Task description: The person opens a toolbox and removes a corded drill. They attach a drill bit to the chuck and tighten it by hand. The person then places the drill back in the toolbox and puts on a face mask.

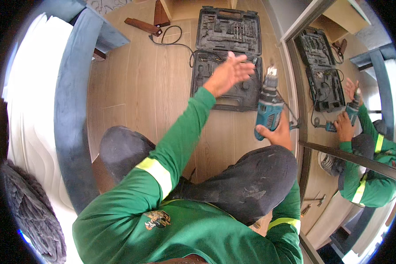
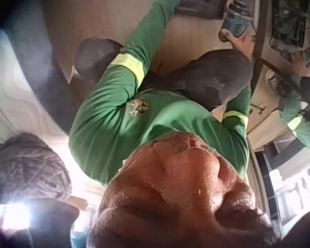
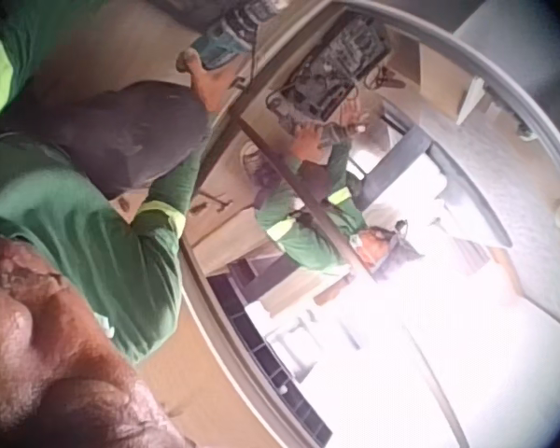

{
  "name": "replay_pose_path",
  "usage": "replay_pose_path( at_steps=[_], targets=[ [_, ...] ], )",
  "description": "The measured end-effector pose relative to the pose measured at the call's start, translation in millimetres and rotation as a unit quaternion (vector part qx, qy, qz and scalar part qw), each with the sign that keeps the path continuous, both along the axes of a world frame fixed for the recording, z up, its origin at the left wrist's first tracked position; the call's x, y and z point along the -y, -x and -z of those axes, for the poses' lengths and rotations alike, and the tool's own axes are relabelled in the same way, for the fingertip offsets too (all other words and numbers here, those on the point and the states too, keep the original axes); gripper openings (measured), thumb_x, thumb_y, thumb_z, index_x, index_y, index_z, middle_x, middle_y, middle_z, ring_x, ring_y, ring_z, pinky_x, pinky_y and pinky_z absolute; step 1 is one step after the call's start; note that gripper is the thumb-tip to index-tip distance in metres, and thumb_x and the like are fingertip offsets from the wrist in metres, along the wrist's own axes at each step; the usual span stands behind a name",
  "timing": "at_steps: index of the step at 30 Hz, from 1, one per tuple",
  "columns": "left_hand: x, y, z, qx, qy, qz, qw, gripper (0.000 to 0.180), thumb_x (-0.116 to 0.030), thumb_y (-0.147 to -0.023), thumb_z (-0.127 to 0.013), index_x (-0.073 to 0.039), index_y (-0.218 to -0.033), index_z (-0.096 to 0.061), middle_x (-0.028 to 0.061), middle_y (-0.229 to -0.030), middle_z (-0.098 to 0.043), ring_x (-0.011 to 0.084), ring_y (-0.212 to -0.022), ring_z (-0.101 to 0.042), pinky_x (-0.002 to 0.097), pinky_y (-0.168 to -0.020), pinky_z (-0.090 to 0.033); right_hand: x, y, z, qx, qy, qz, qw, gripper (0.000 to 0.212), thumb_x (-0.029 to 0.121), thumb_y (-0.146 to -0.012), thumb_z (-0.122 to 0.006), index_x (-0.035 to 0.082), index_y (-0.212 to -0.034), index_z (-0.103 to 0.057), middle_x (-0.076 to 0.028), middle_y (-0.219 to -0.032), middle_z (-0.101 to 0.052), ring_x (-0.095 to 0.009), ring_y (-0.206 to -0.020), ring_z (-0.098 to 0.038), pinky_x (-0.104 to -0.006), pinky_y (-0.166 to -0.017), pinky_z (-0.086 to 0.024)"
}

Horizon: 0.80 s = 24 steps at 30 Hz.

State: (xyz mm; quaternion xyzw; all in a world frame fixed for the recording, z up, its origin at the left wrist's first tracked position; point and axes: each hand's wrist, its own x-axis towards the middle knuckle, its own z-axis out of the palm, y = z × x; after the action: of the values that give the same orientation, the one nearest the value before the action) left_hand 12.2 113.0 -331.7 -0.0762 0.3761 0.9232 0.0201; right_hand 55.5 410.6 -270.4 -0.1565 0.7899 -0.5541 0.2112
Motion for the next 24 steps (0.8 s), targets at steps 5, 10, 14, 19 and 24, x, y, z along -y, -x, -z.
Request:
replay_pose_path(
  at_steps=[5,10,14,19,24],
  targets=[
    [-32.8,-28.0,2.0,-0.045,-0.014,0.019,0.999,0.064,-0.05,-0.112,-0.049,0.0,-0.152,-0.05,0.0123,-0.133,-0.067,0.0233,-0.122,-0.066,0.039,-0.106,-0.053,-11.0,-12.7,72.6,0.02,-0.135,-0.07,0.988,0.087,0.035,-0.077,-0.094,0.002,-0.145,-0.05,-0.019,-0.125,-0.07,-0.031,-0.113,-0.071,-0.0435,-0.098,-0.056],
    [-31.4,-35.5,49.9,0.051,0.07,-0.016,0.996,0.038,-0.026,-0.11,-0.061,-0.001,-0.138,-0.06,0.0069,-0.118,-0.067,0.0195,-0.105,-0.071,0.0355,-0.096,-0.059,4.7,-27.3,37.2,0.102,-0.314,-0.13,0.935,0.078,0.043,-0.081,-0.09,0.007,-0.139,-0.053,-0.02,-0.121,-0.071,-0.034,-0.114,-0.072,-0.0483,-0.097,-0.057],
    [-14.1,-27.8,73.2,0.087,0.047,-0.125,0.987,0.032,-0.022,-0.11,-0.061,0.001,-0.133,-0.061,0.0071,-0.112,-0.067,0.0205,-0.096,-0.072,0.0369,-0.088,-0.062,15.9,-41.4,-0.5,0.069,-0.47,-0.173,0.863,0.081,0.051,-0.079,-0.089,0.008,-0.137,-0.054,-0.02,-0.123,-0.069,-0.037,-0.114,-0.071,-0.0507,-0.1,-0.056],
    [25.3,-34.5,112.9,0.207,0.18,-0.124,0.954,0.038,-0.013,-0.106,-0.065,0.004,-0.139,-0.057,0.0085,-0.112,-0.068,0.0189,-0.092,-0.07,0.0328,-0.082,-0.063,5.9,-48.8,14.7,0.045,-0.537,-0.207,0.816,0.087,0.057,-0.076,-0.086,0.005,-0.139,-0.054,-0.021,-0.125,-0.066,-0.037,-0.124,-0.064,-0.055,-0.11,-0.045],
    [24.5,-35.3,146.0,0.21,0.223,-0.171,0.936,0.045,-0.001,-0.098,-0.069,0.005,-0.141,-0.057,0.0098,-0.107,-0.071,0.0159,-0.09,-0.07,0.0298,-0.076,-0.062,-21.4,-49.1,89.5,-0.06,-0.528,-0.235,0.814,0.096,0.062,-0.069,-0.086,0.002,-0.137,-0.056,-0.021,-0.124,-0.067,-0.037,-0.126,-0.061,-0.0548,-0.112,-0.039]
  ],
)
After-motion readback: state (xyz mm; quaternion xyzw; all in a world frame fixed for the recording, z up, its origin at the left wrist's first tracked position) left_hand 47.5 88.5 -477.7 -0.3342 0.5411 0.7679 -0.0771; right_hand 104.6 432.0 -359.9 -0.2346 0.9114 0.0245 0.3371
